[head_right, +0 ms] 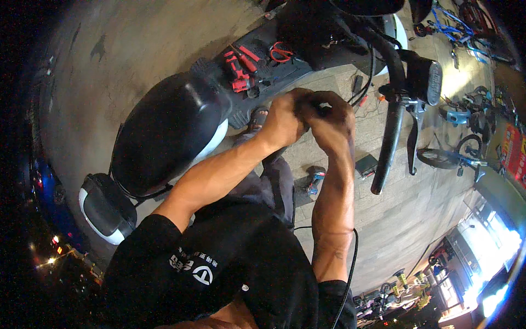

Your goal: The person repairs an electric scooter's handlebar control unit. They use a hot glue gun to apply glue to wires, then use a screwdriver to tighten screws on the control housing. The scooter's display lights up during the process.

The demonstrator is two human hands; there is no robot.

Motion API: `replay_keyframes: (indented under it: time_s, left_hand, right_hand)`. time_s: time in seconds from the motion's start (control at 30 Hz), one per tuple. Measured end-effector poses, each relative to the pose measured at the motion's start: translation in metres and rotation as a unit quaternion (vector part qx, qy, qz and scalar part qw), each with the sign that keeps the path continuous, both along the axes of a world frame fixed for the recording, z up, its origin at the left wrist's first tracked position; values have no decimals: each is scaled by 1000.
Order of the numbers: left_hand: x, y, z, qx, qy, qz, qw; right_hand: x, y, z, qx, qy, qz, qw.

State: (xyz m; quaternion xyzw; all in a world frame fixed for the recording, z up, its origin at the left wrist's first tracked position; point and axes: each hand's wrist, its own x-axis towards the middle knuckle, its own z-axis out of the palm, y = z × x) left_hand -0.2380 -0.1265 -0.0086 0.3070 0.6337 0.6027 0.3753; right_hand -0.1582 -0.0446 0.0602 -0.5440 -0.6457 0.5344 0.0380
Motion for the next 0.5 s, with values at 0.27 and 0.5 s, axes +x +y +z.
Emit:
replay_keyframes:
  time_s: [0.27,0.5]
  left_hand:
    - [2,3,-20,-63,-110,-48,991]
    - [-5,7,-25,-54,-72,-16,996]
  right_hand:
    - [4,-11,-3,35,23,-27,999]
    - [111,-87,-75,-29,356,-150,922]
